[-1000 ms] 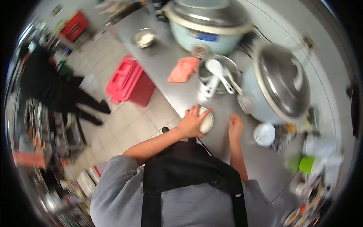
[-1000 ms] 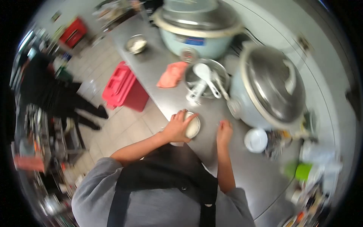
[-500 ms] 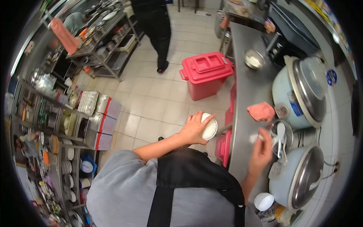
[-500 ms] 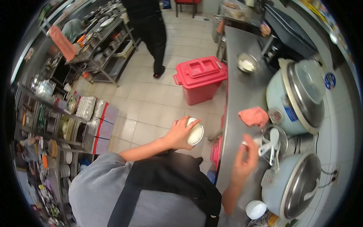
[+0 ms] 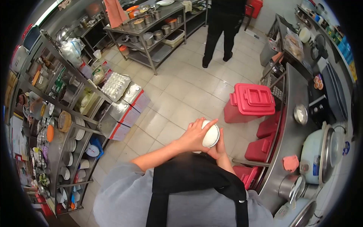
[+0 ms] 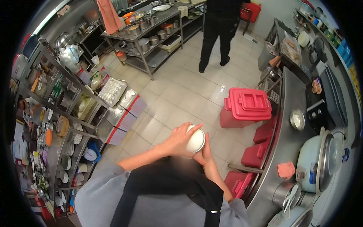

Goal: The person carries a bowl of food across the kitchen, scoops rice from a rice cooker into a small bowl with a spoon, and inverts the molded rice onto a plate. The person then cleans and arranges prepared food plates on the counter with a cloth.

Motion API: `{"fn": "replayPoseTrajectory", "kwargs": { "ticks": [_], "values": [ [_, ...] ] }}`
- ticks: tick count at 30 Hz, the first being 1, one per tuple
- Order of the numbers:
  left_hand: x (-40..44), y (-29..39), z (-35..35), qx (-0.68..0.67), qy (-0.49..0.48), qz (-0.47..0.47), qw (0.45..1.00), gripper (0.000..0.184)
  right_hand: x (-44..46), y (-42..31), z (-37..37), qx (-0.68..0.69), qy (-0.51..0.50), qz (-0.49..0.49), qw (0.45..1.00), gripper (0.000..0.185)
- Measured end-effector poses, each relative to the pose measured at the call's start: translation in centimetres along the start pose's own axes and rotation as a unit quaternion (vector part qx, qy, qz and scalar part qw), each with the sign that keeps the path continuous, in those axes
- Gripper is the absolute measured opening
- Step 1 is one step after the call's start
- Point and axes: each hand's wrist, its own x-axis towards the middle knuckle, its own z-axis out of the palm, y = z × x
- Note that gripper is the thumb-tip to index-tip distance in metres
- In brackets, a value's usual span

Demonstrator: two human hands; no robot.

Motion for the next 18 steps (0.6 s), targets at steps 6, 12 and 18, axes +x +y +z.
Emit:
{"fn": "replayPoseTrajectory", "kwargs": {
  "ticks": [6, 12, 18],
  "values": [
    [5.0, -7.0, -2.6, -0.006, -0.057, -0.004, 0.998, 0.122, 8.2, -2.3, 1.1, 0.002, 0.042, 0.027, 0.999, 0.072],
    [15.5, -20.3, -12.7, 0.088, 0.123, -0.036, 0.988, 0.114, 20.6, -9.1, 1.6, 0.039, 0.047, 0.035, 0.998, 0.078],
    [20.0, -40.1, -18.6, 0.013, 0.138, -0.282, 0.95, 0.093, 36.6, -20.2, 5.4, 0.106, -0.084, 0.055, 0.989, 0.084]
  ]
}}
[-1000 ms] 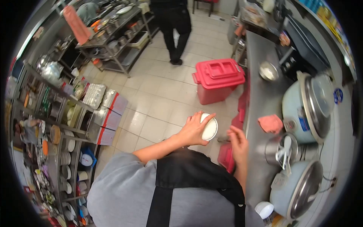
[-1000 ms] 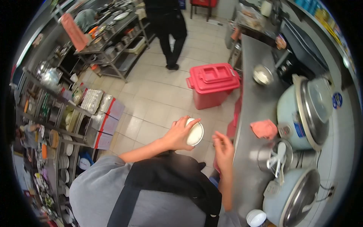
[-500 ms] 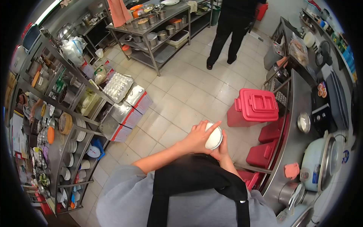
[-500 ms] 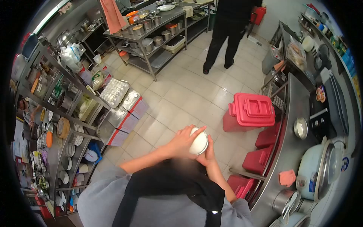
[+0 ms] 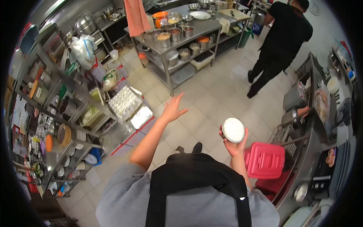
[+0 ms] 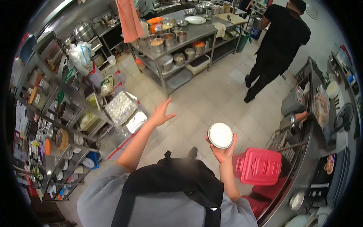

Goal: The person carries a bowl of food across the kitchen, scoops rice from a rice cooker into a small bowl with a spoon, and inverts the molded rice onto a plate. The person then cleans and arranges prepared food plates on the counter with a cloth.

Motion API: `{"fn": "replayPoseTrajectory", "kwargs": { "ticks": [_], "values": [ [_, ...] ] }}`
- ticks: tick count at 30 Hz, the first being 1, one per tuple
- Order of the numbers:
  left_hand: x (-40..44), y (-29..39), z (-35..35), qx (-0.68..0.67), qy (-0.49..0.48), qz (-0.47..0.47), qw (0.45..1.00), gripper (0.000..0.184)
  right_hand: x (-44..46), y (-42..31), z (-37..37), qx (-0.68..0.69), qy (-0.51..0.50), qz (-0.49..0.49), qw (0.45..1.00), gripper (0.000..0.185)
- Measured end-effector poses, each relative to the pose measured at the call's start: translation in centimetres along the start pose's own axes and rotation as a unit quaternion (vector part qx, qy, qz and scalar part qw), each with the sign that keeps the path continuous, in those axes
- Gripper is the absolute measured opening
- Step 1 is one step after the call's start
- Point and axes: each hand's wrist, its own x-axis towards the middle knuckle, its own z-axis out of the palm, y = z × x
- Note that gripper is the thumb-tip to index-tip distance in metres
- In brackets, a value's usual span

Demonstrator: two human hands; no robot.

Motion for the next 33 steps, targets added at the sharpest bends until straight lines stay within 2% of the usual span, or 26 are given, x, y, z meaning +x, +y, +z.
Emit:
{"fn": "replayPoseTrajectory", "kwargs": {
  "ticks": [2, 3, 4, 5, 6, 7, 9, 11, 14, 18, 20, 22, 23, 24, 26, 27, 28, 29, 33],
  "values": [
    [2.6, -10.7, 5.6, -0.075, -0.028, -0.077, 0.994, 0.086, 5.7, -3.7, 1.7, -0.003, 0.0, 0.004, 1.0, 0.086],
    [2.3, -14.9, 8.0, -0.018, -0.054, -0.117, 0.991, 0.085, 8.6, -5.4, 2.3, -0.002, -0.041, 0.021, 0.999, 0.087],
    [0.8, -17.8, 10.1, -0.04, -0.106, -0.202, 0.973, 0.083, 11.0, -6.5, 2.6, 0.001, -0.077, 0.038, 0.996, 0.087],
    [-1.2, -21.7, 13.3, 0.006, -0.15, -0.242, 0.959, 0.082, 13.7, -7.5, 3.2, 0.0, -0.066, 0.047, 0.997, 0.087],
    [-4.0, -22.6, 14.1, -0.014, -0.202, -0.276, 0.94, 0.079, 16.0, -8.2, 4.0, 0.003, -0.056, 0.053, 0.997, 0.087],
    [-7.9, -26.9, 18.7, 0.056, -0.244, -0.308, 0.918, 0.077, 18.4, -8.6, 4.9, -0.009, -0.045, 0.075, 0.996, 0.087],
    [-13.2, -28.2, 20.6, 0.034, -0.334, -0.396, 0.855, 0.077, 23.3, -9.5, 5.9, -0.034, -0.031, 0.115, 0.992, 0.087],
    [-15.2, -27.5, 20.1, -0.016, -0.382, -0.475, 0.793, 0.077, 28.1, -10.5, 5.7, -0.074, -0.022, 0.133, 0.988, 0.087],
    [-11.9, -27.8, 19.8, -0.069, -0.388, -0.515, 0.761, 0.077, 35.0, -12.1, 4.9, -0.108, -0.019, 0.154, 0.982, 0.088],
    [0.9, -31.4, 17.8, -0.079, -0.371, -0.484, 0.788, 0.077, 43.0, -15.1, 6.2, -0.052, -0.012, 0.128, 0.99, 0.087],
    [10.4, -34.6, 16.9, -0.049, -0.353, -0.424, 0.833, 0.078, 46.5, -17.7, 6.9, -0.048, 0.003, 0.105, 0.993, 0.086],
    [21.4, -37.7, 16.2, -0.016, -0.326, -0.335, 0.884, 0.078, 50.0, -21.0, 7.4, -0.091, -0.028, 0.034, 0.995, 0.085],
    [26.7, -38.6, 15.7, -0.004, -0.314, -0.288, 0.905, 0.078, 51.4, -22.5, 7.7, -0.09, -0.025, 0.031, 0.995, 0.085],
    [33.0, -34.6, 11.9, 0.007, -0.269, -0.246, 0.931, 0.077, 52.9, -24.2, 8.1, -0.084, -0.004, 0.0, 0.996, 0.084],
    [43.9, -30.8, 9.5, -0.03, -0.272, -0.148, 0.95, 0.075, 56.3, -27.4, 8.8, -0.072, 0.015, -0.031, 0.997, 0.083],
    [48.1, -24.5, 5.1, -0.079, -0.289, -0.132, 0.945, 0.071, 58.4, -29.3, 8.9, -0.077, 0.0, -0.043, 0.996, 0.083],
    [51.5, -24.0, 6.1, -0.102, -0.282, -0.088, 0.95, 0.066, 60.7, -31.2, 9.3, -0.084, -0.016, -0.055, 0.995, 0.084],
    [54.0, -21.1, 4.9, -0.125, -0.26, -0.08, 0.954, 0.064, 63.0, -32.9, 9.8, -0.088, -0.035, -0.051, 0.994, 0.081],
    [59.4, -23.3, 9.7, -0.177, -0.188, -0.132, 0.957, 0.06, 75.2, -39.5, 12.7, -0.162, -0.024, -0.028, 0.986, 0.077]
  ]
}}
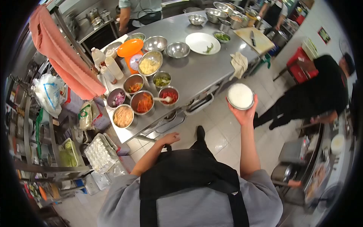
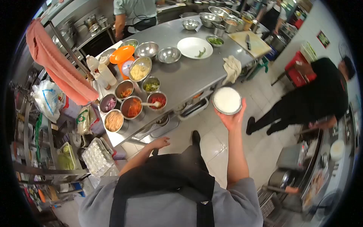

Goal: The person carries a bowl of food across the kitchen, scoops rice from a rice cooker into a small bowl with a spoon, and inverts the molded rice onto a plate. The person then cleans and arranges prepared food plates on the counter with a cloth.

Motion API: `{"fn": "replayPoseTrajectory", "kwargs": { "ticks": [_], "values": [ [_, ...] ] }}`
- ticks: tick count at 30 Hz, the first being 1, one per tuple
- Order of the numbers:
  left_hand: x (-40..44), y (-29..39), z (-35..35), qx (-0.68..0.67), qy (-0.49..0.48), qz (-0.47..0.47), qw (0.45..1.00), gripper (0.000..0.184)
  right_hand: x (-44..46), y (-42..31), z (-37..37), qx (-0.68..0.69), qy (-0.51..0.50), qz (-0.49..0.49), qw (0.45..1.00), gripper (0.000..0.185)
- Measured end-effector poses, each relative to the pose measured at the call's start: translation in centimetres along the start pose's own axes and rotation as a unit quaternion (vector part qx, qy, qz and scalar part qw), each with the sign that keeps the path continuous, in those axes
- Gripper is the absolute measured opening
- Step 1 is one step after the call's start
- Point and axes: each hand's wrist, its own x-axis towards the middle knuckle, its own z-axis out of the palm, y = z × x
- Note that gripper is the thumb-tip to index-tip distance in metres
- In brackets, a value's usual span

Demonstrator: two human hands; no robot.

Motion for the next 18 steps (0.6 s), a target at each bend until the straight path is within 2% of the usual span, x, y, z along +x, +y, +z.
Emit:
{"fn": "replayPoseTrajectory", "kwargs": {
  "ticks": [1, 2, 3, 4, 5, 6, 7, 8, 9, 10, 11, 13, 14, 16, 17, 18],
  "values": [
    [1.2, -3.3, 1.1, 0.002, 0.019, -0.016, 1.0, 0.055, 3.6, -1.5, 0.4, -0.028, -0.017, 0.029, 0.999, 0.075],
    [1.2, -7.2, 1.8, 0.056, 0.019, 0.071, 0.996, 0.049, 7.4, -2.5, 0.7, -0.058, -0.016, 0.04, 0.997, 0.073],
    [1.2, -10.7, 2.2, 0.169, -0.041, 0.012, 0.985, 0.043, 11.3, -3.4, 0.9, -0.086, -0.017, 0.051, 0.995, 0.072],
    [-2.7, -9.3, 3.0, -0.027, 0.164, -0.172, 0.971, 0.044, 15.4, -4.3, 1.0, -0.087, -0.028, 0.063, 0.994, 0.072],
    [-4.1, -16.9, 5.8, -0.044, 0.228, -0.128, 0.964, 0.049, 19.6, -4.7, 0.6, -0.101, -0.06, 0.107, 0.987, 0.071],
    [-7.0, -16.5, 6.1, 0.033, 0.168, -0.317, 0.933, 0.054, 23.8, -5.1, 0.2, -0.116, -0.09, 0.151, 0.978, 0.069],
    [-9.2, -14.8, 6.4, -0.004, 0.167, -0.468, 0.868, 0.049, 27.4, -5.6, 0.2, -0.118, -0.097, 0.164, 0.975, 0.069],
    [-11.7, -13.4, 7.3, -0.038, 0.197, -0.496, 0.845, 0.04, 30.9, -5.6, 0.1, -0.147, -0.092, 0.181, 0.968, 0.069],
    [-12.6, -13.4, 9.1, -0.107, 0.242, -0.555, 0.788, 0.033, 34.4, -5.2, 0.0, -0.174, -0.088, 0.2, 0.96, 0.069],
    [-13.5, -11.6, 9.7, -0.157, 0.237, -0.587, 0.758, 0.03, 37.8, -5.0, -0.5, -0.233, -0.055, 0.203, 0.949, 0.072],
    [-13.8, -10.3, 11.3, -0.21, 0.296, -0.563, 0.742, 0.026, 40.5, -4.5, 0.0, -0.231, -0.064, 0.215, 0.947, 0.072],
    [-12.9, -5.9, 12.9, -0.399, 0.36, -0.496, 0.683, 0.021, 44.6, -4.0, 0.1, -0.466, -0.02, 0.178, 0.867, 0.078],
    [-11.8, -3.6, 13.8, -0.413, 0.379, -0.467, 0.683, 0.019, 47.4, -3.3, -0.7, -0.463, -0.026, 0.186, 0.866, 0.078],
    [-8.5, -0.2, 16.1, -0.426, 0.413, -0.422, 0.685, 0.019, 53.1, -0.4, -3.1, -0.674, -0.073, 0.098, 0.728, 0.082],
    [-6.3, -0.1, 19.1, -0.402, 0.413, -0.419, 0.702, 0.02, 53.1, 0.5, -2.1, -0.672, -0.084, 0.102, 0.729, 0.082],
    [-4.1, 0.1, 21.4, -0.364, 0.414, -0.415, 0.724, 0.021, 52.2, 1.1, -1.1, -0.801, -0.082, 0.044, 0.591, 0.083]
  ]
}}
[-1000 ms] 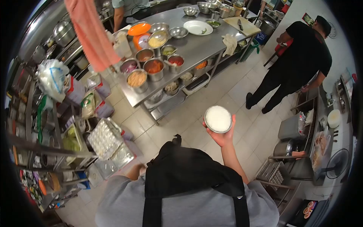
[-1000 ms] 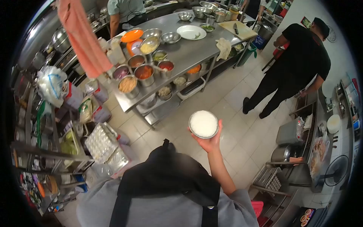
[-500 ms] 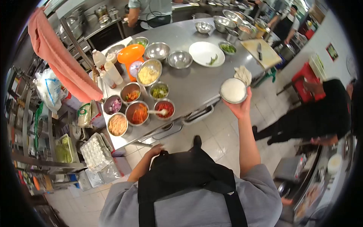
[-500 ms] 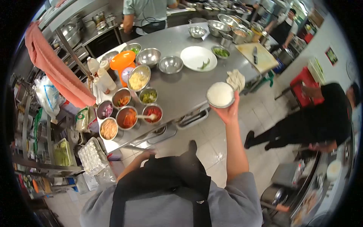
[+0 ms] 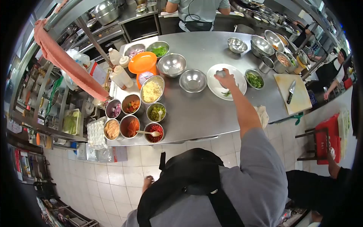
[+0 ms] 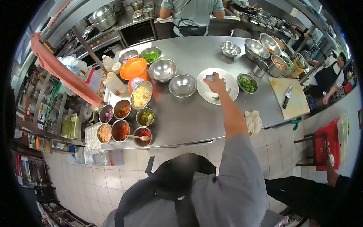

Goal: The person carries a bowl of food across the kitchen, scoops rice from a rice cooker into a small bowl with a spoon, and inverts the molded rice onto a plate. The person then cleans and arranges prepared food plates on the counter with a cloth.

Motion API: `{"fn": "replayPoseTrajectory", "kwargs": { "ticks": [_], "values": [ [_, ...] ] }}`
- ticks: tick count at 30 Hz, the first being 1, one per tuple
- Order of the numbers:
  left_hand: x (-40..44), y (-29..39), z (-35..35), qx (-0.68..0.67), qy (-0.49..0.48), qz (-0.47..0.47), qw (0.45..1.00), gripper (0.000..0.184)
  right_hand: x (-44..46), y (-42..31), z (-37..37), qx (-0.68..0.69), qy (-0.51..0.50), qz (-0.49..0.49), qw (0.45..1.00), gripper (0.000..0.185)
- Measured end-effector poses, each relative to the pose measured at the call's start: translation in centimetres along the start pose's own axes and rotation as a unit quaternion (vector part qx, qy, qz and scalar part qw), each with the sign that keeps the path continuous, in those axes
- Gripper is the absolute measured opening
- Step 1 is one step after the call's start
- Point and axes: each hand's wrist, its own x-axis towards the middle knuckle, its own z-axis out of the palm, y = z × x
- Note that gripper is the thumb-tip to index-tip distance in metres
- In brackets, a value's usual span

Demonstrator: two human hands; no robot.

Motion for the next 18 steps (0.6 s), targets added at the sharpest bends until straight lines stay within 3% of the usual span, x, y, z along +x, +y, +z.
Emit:
{"fn": "replayPoseTrajectory", "kwargs": {
  "ticks": [1, 2, 6, 10, 14, 15, 17, 18],
  "values": [
    [-1.3, 0.9, 2.2, 0.015, 0.005, 0.02, 1.0, 0.023, -0.8, -0.8, 0.3, -0.191, 0.046, -0.015, 0.98, 0.083],
    [-2.0, -0.1, 4.3, 0.033, 0.011, 0.015, 0.999, 0.023, -1.2, -0.9, 0.6, -0.248, 0.036, -0.039, 0.967, 0.081],
    [-6.5, -1.6, 9.7, 0.042, 0.076, -0.067, 0.994, 0.023, -0.6, 0.6, 3.5, -0.279, 0.1, -0.08, 0.952, 0.076],
    [-9.2, -1.6, 12.7, 0.031, 0.153, -0.126, 0.98, 0.024, -0.7, 0.3, 3.3, -0.305, 0.066, -0.069, 0.948, 0.076],
    [-9.2, -1.4, 13.7, 0.03, 0.208, -0.099, 0.973, 0.024, -0.6, 1.6, 4.2, -0.305, 0.099, -0.088, 0.943, 0.076],
    [-8.5, -1.3, 13.7, 0.027, 0.195, -0.084, 0.977, 0.024, -0.5, 1.8, 4.3, -0.301, 0.107, -0.098, 0.943, 0.077],
    [-6.1, 1.4, 12.4, -0.019, 0.081, -0.058, 0.995, 0.028, -0.5, 1.7, 4.1, -0.299, 0.12, -0.102, 0.941, 0.079],
    [-7.2, 7.0, 10.3, 0.088, 0.049, 0.014, 0.995, 0.03, -0.2, 1.5, 4.0, -0.301, 0.099, -0.094, 0.944, 0.081]
  ]
}}
